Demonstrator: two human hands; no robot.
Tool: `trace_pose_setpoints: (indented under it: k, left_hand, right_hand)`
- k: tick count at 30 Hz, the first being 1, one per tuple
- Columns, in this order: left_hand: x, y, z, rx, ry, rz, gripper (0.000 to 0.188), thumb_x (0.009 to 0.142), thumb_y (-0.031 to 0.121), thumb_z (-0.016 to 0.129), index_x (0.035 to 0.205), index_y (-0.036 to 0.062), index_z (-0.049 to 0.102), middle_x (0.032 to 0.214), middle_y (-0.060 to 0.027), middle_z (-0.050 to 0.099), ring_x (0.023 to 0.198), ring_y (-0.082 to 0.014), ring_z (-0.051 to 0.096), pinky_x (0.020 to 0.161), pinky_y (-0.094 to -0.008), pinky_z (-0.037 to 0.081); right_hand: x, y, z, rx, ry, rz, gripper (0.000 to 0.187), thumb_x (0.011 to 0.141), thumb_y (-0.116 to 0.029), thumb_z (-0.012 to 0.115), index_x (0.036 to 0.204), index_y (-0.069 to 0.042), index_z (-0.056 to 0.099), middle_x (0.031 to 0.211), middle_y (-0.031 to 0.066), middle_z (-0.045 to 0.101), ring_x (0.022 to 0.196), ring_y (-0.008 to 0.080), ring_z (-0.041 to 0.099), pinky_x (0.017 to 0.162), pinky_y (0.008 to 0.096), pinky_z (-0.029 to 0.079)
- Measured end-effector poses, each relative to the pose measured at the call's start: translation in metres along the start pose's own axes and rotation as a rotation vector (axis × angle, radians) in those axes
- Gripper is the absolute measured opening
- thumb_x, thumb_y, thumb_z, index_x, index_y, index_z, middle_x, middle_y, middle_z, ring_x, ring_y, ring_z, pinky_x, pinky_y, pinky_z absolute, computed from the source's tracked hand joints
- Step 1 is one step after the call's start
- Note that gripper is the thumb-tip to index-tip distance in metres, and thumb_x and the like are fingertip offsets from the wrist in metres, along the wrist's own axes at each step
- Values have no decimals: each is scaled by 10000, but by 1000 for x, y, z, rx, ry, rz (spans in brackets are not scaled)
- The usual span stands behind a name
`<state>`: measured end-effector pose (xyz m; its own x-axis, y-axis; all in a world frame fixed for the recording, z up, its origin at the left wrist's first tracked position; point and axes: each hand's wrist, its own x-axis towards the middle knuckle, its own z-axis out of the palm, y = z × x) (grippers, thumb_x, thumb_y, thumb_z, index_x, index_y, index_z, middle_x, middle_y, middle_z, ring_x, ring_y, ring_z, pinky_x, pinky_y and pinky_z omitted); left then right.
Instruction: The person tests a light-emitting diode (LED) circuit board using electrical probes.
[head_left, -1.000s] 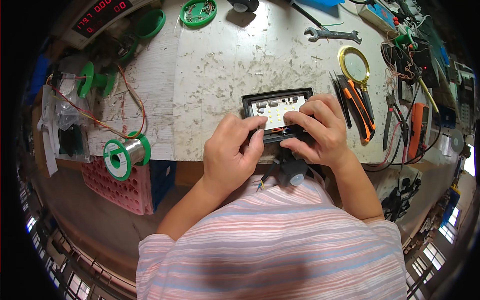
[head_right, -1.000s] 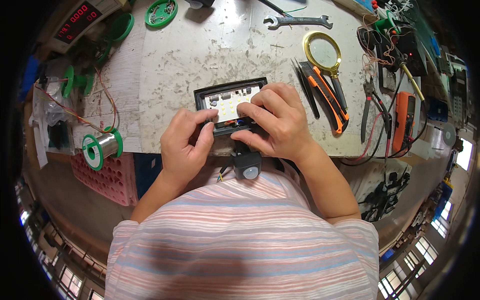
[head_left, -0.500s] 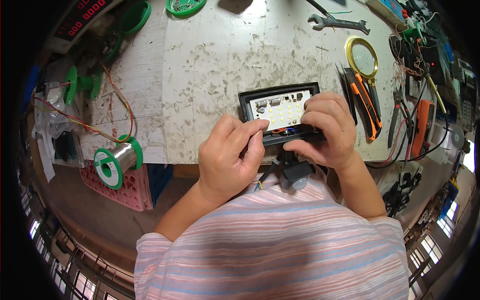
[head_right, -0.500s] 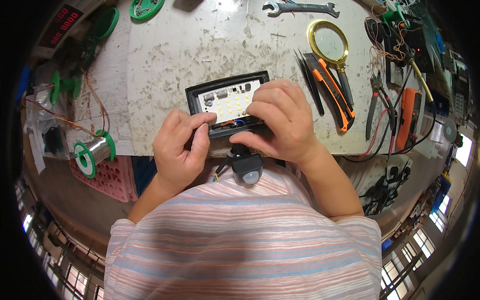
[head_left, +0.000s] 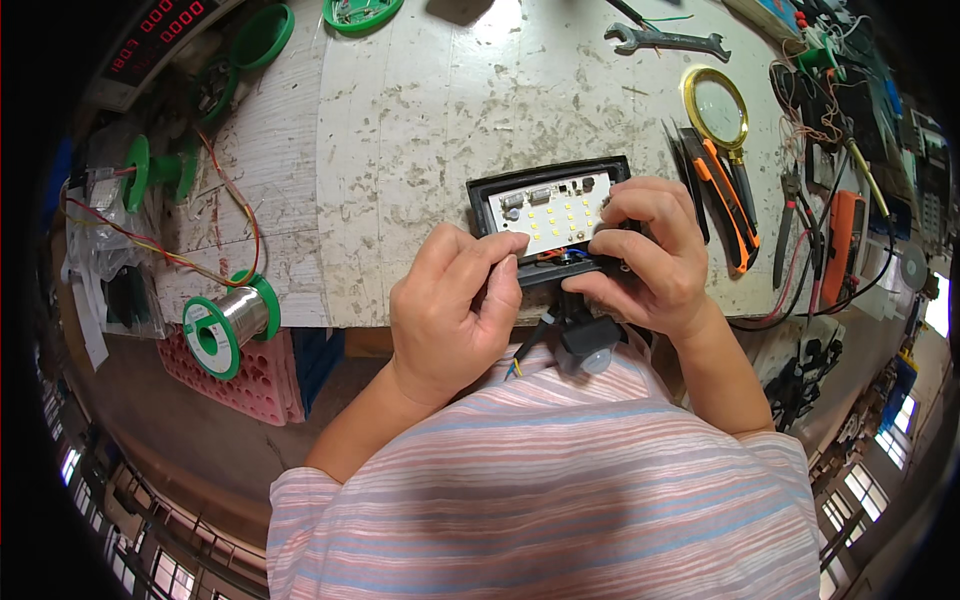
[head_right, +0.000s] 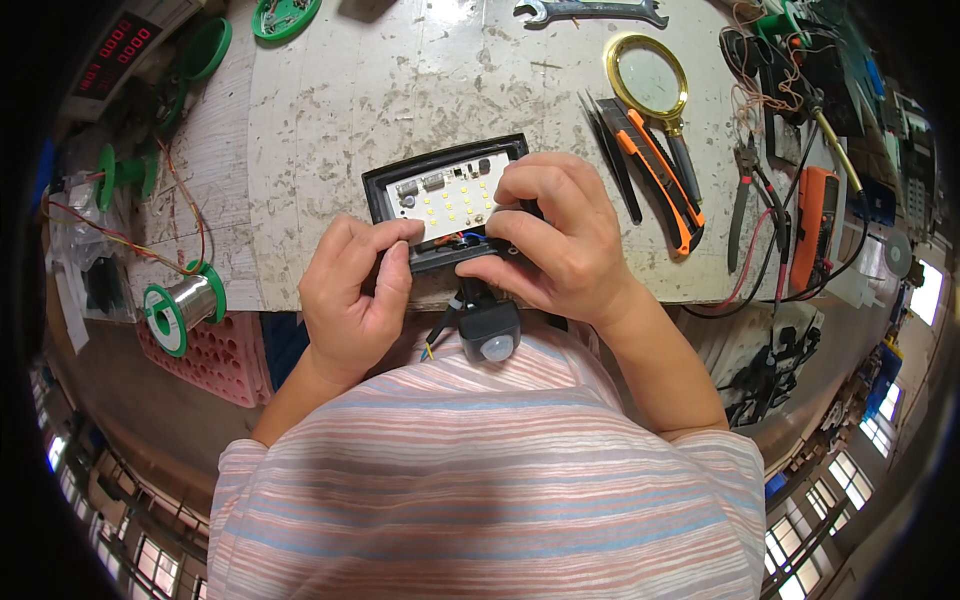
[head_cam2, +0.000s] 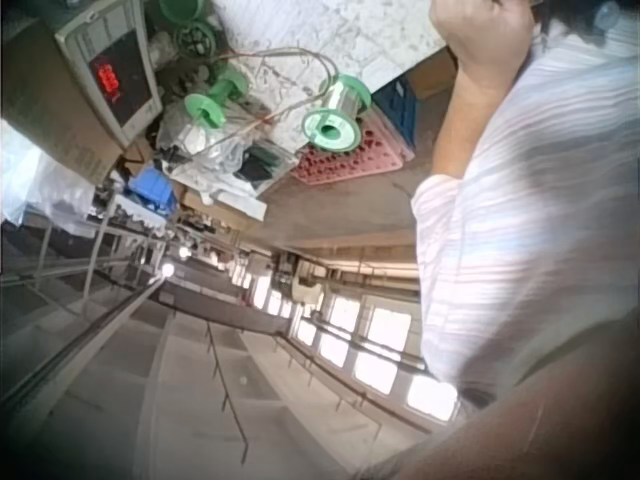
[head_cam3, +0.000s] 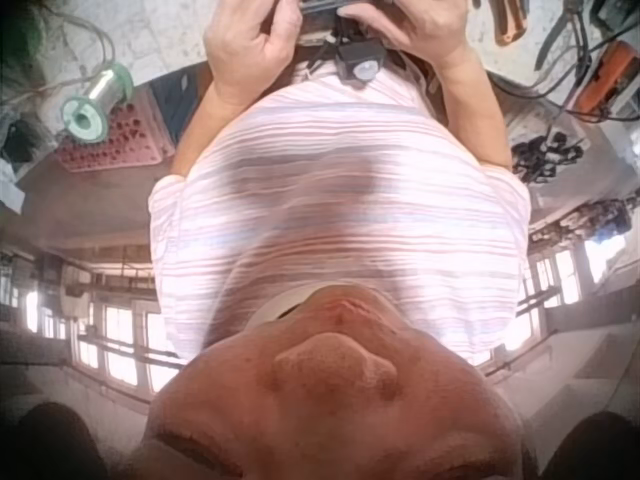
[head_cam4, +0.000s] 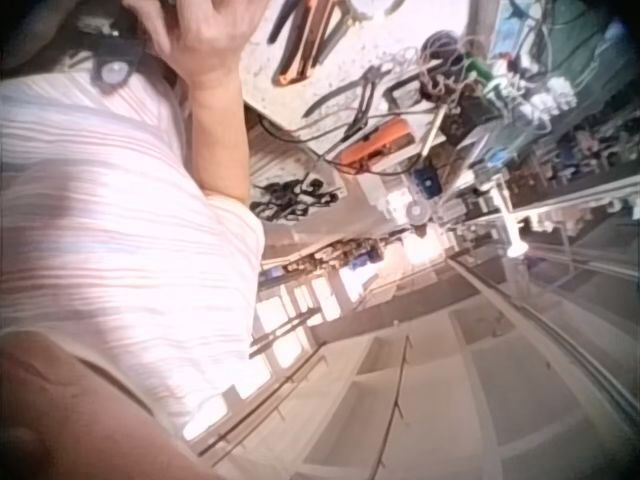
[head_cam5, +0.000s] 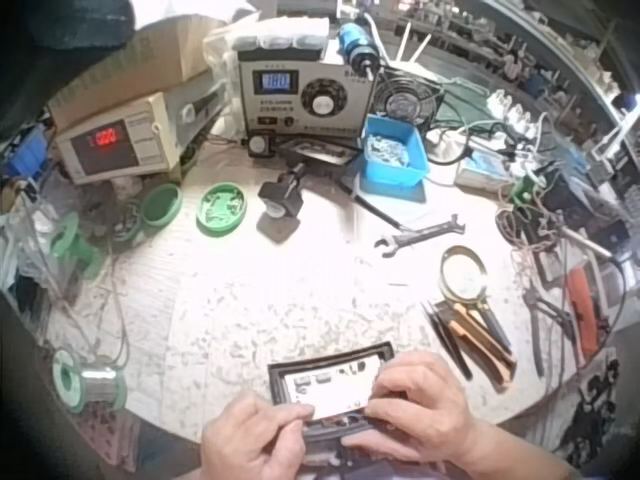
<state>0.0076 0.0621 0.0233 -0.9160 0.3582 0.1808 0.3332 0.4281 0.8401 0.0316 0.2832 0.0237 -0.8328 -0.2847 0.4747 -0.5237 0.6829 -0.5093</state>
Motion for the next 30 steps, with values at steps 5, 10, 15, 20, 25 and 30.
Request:
trace_pose_setpoints:
  k: [5,10,15,20,25,30]
  left_hand:
    - [0,0,0,19,0,6,198,809,12,680,990,83,719,748,-63,550,561,-183,547,503,-309,443]
    - [1,3,-7,25,-35,-29,336,792,59,715,1126,71,681,807,-69,536,604,-176,525,538,-282,433]
    - [16,1,-20,183,-9,236,661,653,281,840,1245,78,629,1115,-149,546,969,-304,559,806,-401,469]
    - [35,-5,-5,159,-186,292,772,611,373,865,1286,114,596,1314,-155,522,1164,-355,504,962,-467,391]
    - [24,-5,-4,169,-176,230,679,605,319,875,1213,140,630,1309,-131,529,1131,-338,508,926,-446,403]
    - [12,-5,-4,147,-121,188,493,630,277,865,1076,162,691,1332,-155,518,1139,-349,510,949,-432,405]
  right_hand:
    - [-4,-6,-7,-18,72,14,422,668,-304,848,947,-57,650,983,93,581,930,307,575,792,408,488]
    - [-22,0,-29,-147,168,95,327,701,-158,836,954,-52,660,979,97,611,894,291,588,773,388,487]
    - [-35,10,-42,-221,311,388,247,722,-14,789,939,-41,674,919,91,647,776,251,623,690,354,501]
    - [-26,8,-32,-503,155,426,237,781,-96,747,1001,-56,666,908,86,667,837,270,654,733,366,523]
    - [-17,12,-33,-503,112,432,234,767,-76,741,988,-72,663,869,68,646,785,271,629,709,373,509]
    - [-17,3,-31,181,317,608,277,861,10,657,1135,-33,659,957,70,621,684,140,611,586,249,489]
